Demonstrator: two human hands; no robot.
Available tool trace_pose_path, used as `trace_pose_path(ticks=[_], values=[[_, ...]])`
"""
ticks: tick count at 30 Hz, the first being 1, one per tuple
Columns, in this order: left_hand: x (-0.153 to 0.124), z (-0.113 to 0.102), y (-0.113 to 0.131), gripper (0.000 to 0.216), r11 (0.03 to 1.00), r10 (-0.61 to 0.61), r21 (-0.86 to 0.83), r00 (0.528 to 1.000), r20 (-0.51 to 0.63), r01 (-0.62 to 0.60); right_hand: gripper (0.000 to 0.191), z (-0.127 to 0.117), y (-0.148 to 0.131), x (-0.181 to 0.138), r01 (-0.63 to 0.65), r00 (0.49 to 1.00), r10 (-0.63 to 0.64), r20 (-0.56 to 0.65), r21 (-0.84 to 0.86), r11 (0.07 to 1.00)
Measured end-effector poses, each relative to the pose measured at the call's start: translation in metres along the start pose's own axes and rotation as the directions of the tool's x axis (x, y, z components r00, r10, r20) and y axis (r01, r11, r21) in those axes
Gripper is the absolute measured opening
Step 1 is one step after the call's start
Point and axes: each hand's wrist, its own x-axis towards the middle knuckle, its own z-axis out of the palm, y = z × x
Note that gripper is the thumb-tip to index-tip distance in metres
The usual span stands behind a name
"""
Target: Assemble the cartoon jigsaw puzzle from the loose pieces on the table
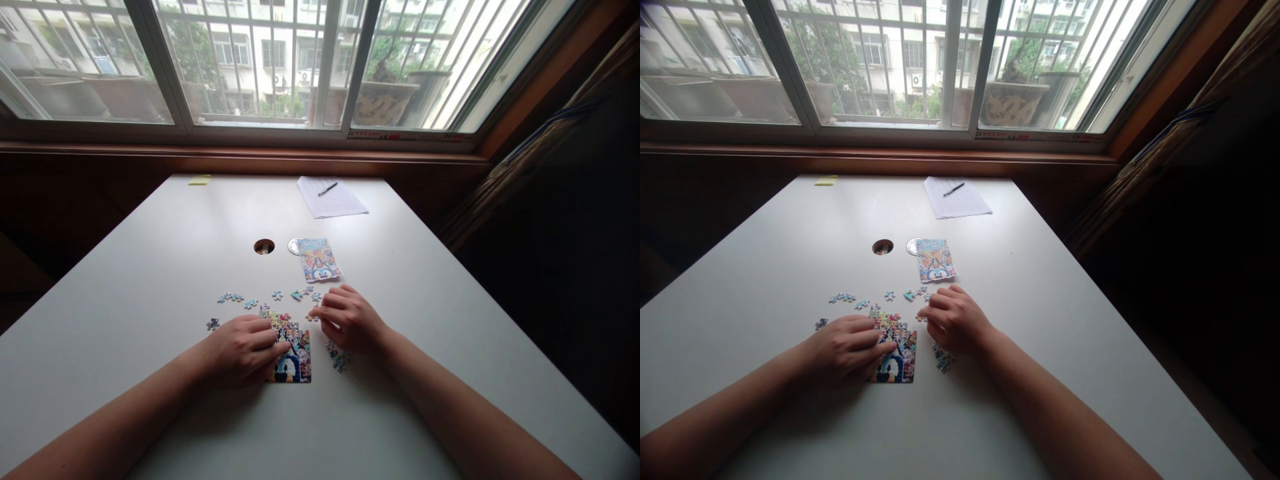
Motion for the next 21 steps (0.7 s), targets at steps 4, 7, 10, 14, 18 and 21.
trace_pose_path(ticks=[4, 7, 10, 14, 18, 21], values=[[0.0, 0.001, 0.0, 0.028, 1.0, -0.006, -0.009, 1.0, 0.005, 0.006, 0.024, 0.0, -0.001, 0.0, -0.007, 1.0, 0.007, 0.007, 0.003, 1.0], [0.0, 0.001, 0.0, 0.029, 1.0, -0.029, -0.005, 1.0, -0.006, 0.029, 0.023, -0.001, -0.002, 0.0, -0.021, 1.0, 0.021, 0.006, -0.002, 1.0], [0.001, 0.001, 0.001, 0.026, 0.998, -0.055, 0.018, 0.998, -0.035, 0.056, 0.023, -0.001, -0.007, 0.001, -0.069, 0.998, 0.069, -0.003, -0.018, 0.997], [0.002, 0.0, 0.001, 0.024, 0.993, -0.093, 0.066, 0.994, -0.056, 0.097, 0.022, 0.001, -0.017, 0.005, -0.147, 0.988, 0.148, 0.036, -0.028, 0.989], [0.003, 0.0, 0.0, 0.024, 0.987, -0.123, 0.093, 0.991, -0.05, 0.127, 0.019, 0.002, -0.029, 0.01, -0.226, 0.967, 0.225, 0.121, -0.006, 0.974], [0.003, 0.0, 0.0, 0.024, 0.985, -0.134, 0.103, 0.99, -0.042, 0.138, 0.018, 0.002, -0.035, 0.013, -0.279, 0.949, 0.274, 0.159, 0.013, 0.96]])
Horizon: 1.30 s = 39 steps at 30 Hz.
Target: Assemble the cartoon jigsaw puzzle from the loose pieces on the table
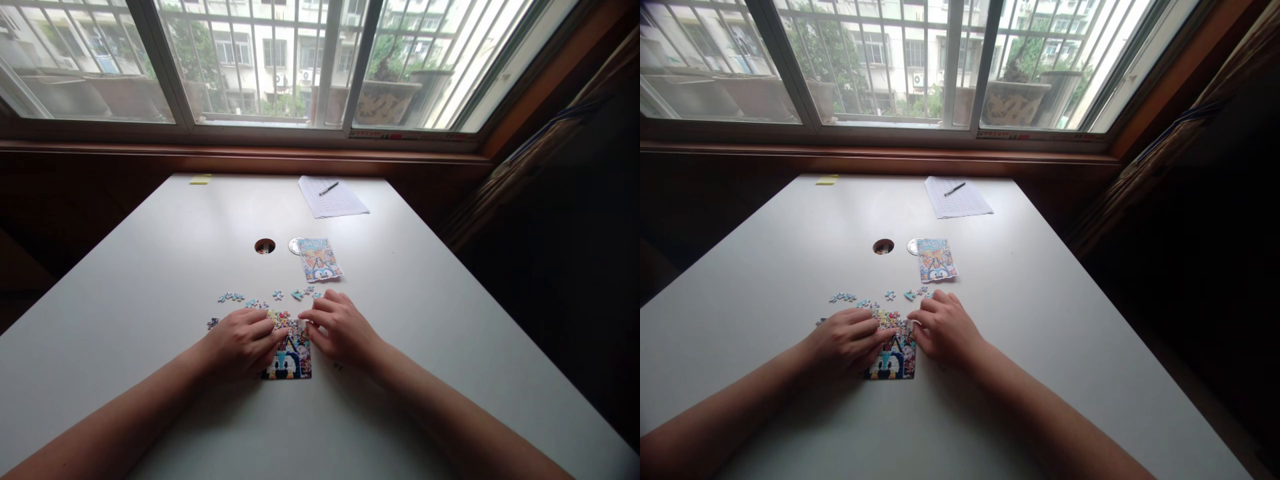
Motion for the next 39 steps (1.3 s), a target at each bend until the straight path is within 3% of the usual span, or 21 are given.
trace_pose_path(ticks=[16, 27, 39], values=[[0.001, 0.002, 0.002, 0.028, 1.0, -0.005, 0.01, 0.999, 0.052, 0.005, 0.022, 0.001, -0.01, 0.002, -0.144, 0.987, 0.134, 0.084, 0.126, 0.982], [0.002, 0.001, 0.002, 0.027, 1.0, 0.003, -0.002, 0.998, 0.061, -0.003, 0.024, 0.001, -0.012, 0.004, -0.269, 0.961, 0.232, 0.15, 0.321, 0.908], [0.001, 0.002, 0.001, 0.028, 1.0, 0.024, 0.004, 0.998, 0.063, -0.024, 0.02, -0.002, -0.013, 0.007, -0.338, 0.939, 0.287, 0.19, 0.353, 0.872]])
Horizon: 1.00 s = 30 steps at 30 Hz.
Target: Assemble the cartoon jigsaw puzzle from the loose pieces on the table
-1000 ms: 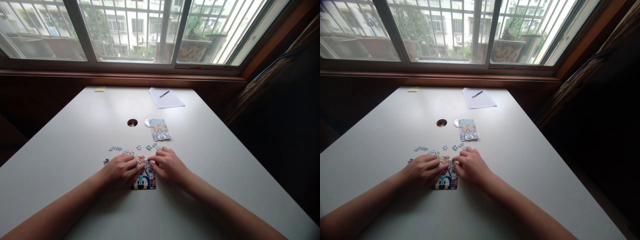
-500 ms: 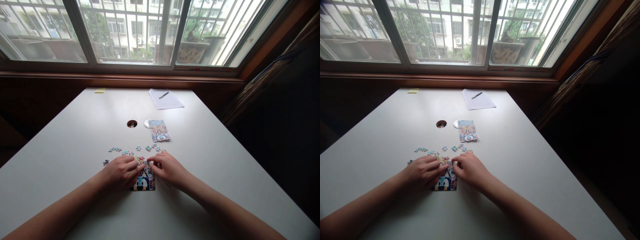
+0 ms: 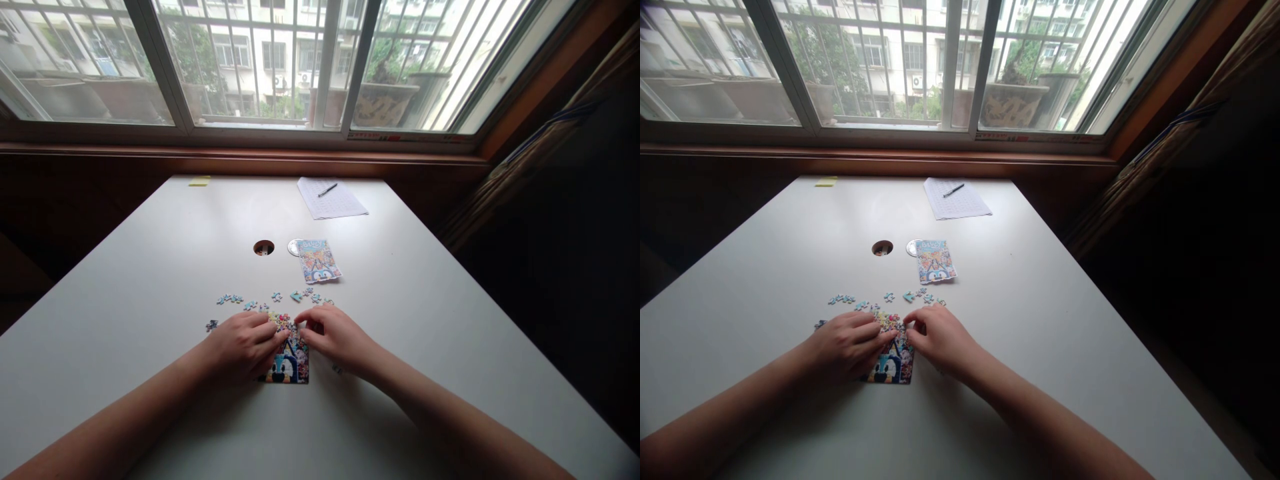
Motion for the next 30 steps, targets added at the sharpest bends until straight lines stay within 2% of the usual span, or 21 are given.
trace_pose_path(ticks=[18, 22, 30], values=[[0.0006, -0.0018, 0.0004, 0.027, 1.0, 0.001, -0.003, 1.0, 0.004, -0.001, 0.018, 0.0007, 0.0023, 0.0016, 0.004, 1.0, -0.004, 0.001, 0.018, 1.0], [0.0007, -0.0037, -0.0004, 0.031, 1.0, -0.003, -0.021, 1.0, 0.016, 0.004, 0.018, -0.001, 0.0014, 0.0013, -0.002, 1.0, 0.001, 0.003, 0.023, 1.0], [-0.0009, -0.0046, -0.0023, 0.039, 0.998, -0.018, -0.055, 0.999, -0.037, 0.016, 0.019, -0.0011, 0.0016, 0.0006, 0.001, 1.0, -0.002, 0.003, 0.03, 1.0]])
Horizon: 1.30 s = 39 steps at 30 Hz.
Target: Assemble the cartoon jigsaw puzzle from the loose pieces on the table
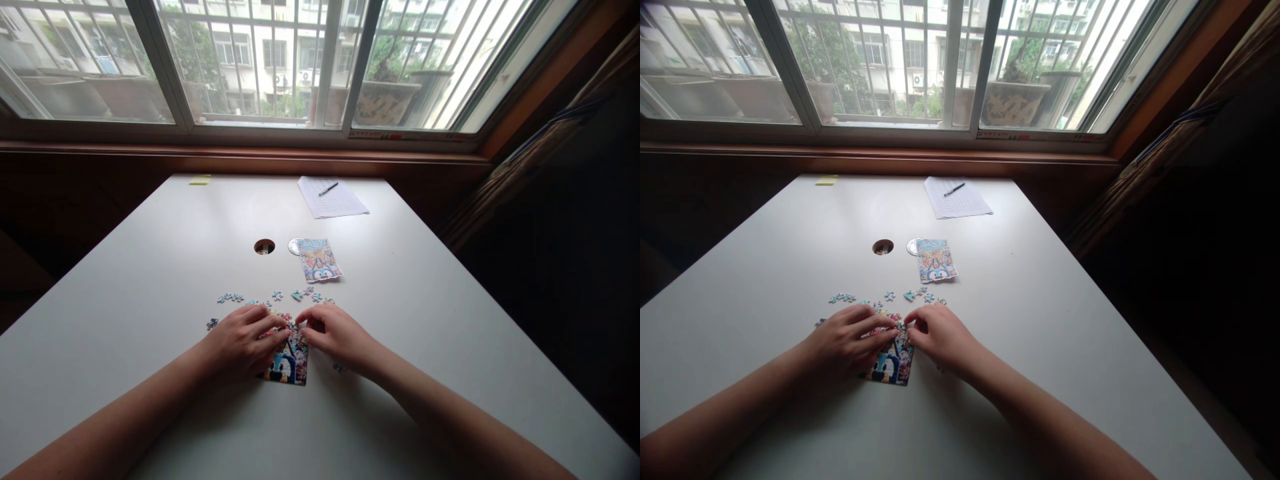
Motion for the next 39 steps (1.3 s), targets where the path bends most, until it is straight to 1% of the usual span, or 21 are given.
trace_pose_path(ticks=[5, 23, 28, 33, 39], values=[[0.001, -0.001, 0.0, 0.036, 1.0, -0.004, -0.018, 1.0, -0.002, 0.004, 0.019, 0.0, 0.0, 0.0, 0.011, 1.0, -0.011, -0.002, -0.002, 1.0], [0.002, -0.001, 0.0, 0.036, 0.997, -0.024, -0.074, 1.0, 0.019, 0.025, 0.016, -0.003, -0.004, 0.001, -0.027, 1.0, 0.027, 0.007, 0.04, 0.999], [0.001, 0.0, 0.0, 0.035, 0.997, -0.018, -0.069, 1.0, 0.011, 0.019, 0.011, 0.0, -0.003, 0.0, -0.064, 0.997, 0.066, -0.031, 0.042, 0.997], [0.0, 0.001, 0.0, 0.035, 0.998, -0.012, -0.064, 1.0, 0.01, 0.013, 0.007, 0.006, -0.001, 0.0, -0.046, 0.995, 0.047, -0.083, 0.013, 0.999], [0.001, 0.0, 0.0, 0.036, 0.999, -0.01, -0.052, 1.0, 0.016, 0.011, 0.005, 0.009, 0.002, -0.002, -0.014, 0.993, 0.016, -0.116, 0.014, 1.0]])
